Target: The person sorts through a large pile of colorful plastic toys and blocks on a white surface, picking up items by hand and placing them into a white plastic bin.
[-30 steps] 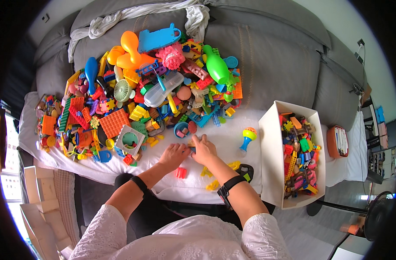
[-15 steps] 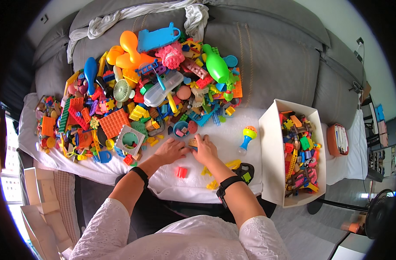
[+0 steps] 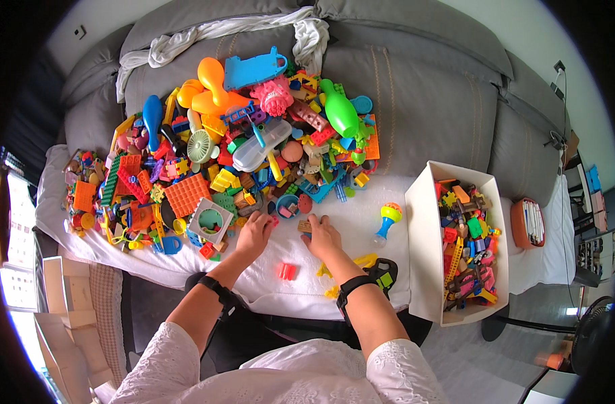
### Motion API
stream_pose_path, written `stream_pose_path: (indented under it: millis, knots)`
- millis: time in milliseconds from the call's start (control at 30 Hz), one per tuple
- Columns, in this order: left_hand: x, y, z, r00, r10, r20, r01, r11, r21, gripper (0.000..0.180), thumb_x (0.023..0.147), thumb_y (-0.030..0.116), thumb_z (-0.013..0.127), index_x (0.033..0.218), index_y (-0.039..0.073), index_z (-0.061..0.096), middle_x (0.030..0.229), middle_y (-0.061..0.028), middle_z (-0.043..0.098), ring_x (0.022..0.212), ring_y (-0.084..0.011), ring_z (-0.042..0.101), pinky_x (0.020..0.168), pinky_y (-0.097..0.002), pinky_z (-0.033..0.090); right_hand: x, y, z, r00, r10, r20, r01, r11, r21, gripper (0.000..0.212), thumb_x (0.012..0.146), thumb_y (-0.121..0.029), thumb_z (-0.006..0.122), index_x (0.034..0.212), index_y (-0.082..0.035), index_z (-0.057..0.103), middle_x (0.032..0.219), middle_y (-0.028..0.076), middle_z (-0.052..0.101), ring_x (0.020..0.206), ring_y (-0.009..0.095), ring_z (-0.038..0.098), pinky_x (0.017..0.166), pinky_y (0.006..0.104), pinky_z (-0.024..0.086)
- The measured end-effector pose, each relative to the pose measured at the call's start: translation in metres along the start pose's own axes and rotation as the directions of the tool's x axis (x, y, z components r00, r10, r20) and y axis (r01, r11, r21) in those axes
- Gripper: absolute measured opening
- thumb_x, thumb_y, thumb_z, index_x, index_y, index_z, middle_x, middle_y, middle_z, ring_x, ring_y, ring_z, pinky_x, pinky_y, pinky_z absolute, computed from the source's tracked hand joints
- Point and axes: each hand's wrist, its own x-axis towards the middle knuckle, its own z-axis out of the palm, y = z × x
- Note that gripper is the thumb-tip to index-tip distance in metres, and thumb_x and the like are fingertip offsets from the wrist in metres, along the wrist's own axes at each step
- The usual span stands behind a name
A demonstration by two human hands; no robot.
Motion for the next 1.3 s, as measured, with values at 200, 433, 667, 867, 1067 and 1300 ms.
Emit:
stream_pose_path:
  millis: [200,433,667,867,1067,1300]
  knots:
    - [0.001,0.001,0.012,0.970,-0.139,0.198,0.087,0.965,0.247,0.036,0.088,0.029,0.064,0.113,0.009,0.047,0.100,-0.0164,0.062,0.092,-0.0381,0.062,0.074,-0.0447,0.052,-0.001,0.001,0.003,1.000,0.007,0.002,-0.007,1.000,-0.018,0.053,0.081,-0.031,0.072,0.121,-0.014,0.043,0.110,0.020,0.054,0.094,0.041,0.062,0.078,0.0477,0.052]
    - [0.023,-0.002,0.026,0.872,-0.460,0.166,0.341,0.815,0.468,0.033,0.088,0.035,0.062,0.111,0.016,0.046,0.084,-0.0167,0.069,0.079,-0.0393,0.067,0.067,-0.0504,0.053,-0.001,0.000,0.004,0.999,-0.016,0.033,0.016,1.000,0.004,0.054,0.081,-0.032,0.072,0.122,-0.014,0.042,0.111,0.021,0.053,0.094,0.042,0.061,0.078,0.0484,0.051]
    - [-0.002,-0.010,0.027,0.959,-0.255,0.126,0.272,0.952,-0.140,0.023,0.089,0.028,0.064,0.098,0.007,0.058,0.078,-0.0142,0.067,0.070,-0.0322,0.066,0.061,-0.0418,0.052,-0.005,0.027,0.003,0.965,-0.029,-0.259,0.094,0.966,0.242,0.038,0.085,-0.034,0.069,0.110,-0.012,0.051,0.091,0.015,0.058,0.080,0.032,0.064,0.066,0.0429,0.052]
    - [0.008,0.083,0.058,0.693,-0.465,0.551,0.716,0.533,-0.450,0.024,0.094,0.031,0.060,0.101,0.008,0.060,0.082,-0.0014,0.060,0.068,-0.0098,0.058,0.053,-0.0275,0.049,-0.061,0.016,-0.074,0.993,0.076,-0.089,0.041,0.483,0.874,0.028,0.094,-0.034,0.061,0.102,-0.008,0.053,0.077,-0.002,0.048,0.068,0.006,0.047,0.058,0.0235,0.040]
    - [0.026,0.261,0.119,0.675,-0.076,0.734,0.687,0.428,-0.587,0.029,0.095,0.026,0.059,0.118,0.012,0.052,0.100,-0.0027,0.057,0.088,-0.0134,0.057,0.071,-0.0323,0.053,-0.173,0.066,-0.206,0.767,0.188,-0.614,0.217,0.824,0.524,0.037,0.092,-0.028,0.063,0.113,0.001,0.052,0.097,0.015,0.061,0.089,0.027,0.061,0.078,0.0372,0.047]
    - [0.027,0.367,0.169,0.772,0.134,0.621,0.506,0.463,-0.728,0.058,0.097,0.012,0.052,0.149,0.012,0.027,0.141,-0.0113,0.046,0.128,-0.0247,0.046,0.106,-0.0335,0.037,-0.243,0.165,-0.216,0.658,0.234,-0.715,-0.301,0.953,0.035,0.066,0.088,-0.024,0.064,0.142,0.000,0.033,0.138,0.029,0.037,0.127,0.047,0.037,0.103,0.0514,0.034]
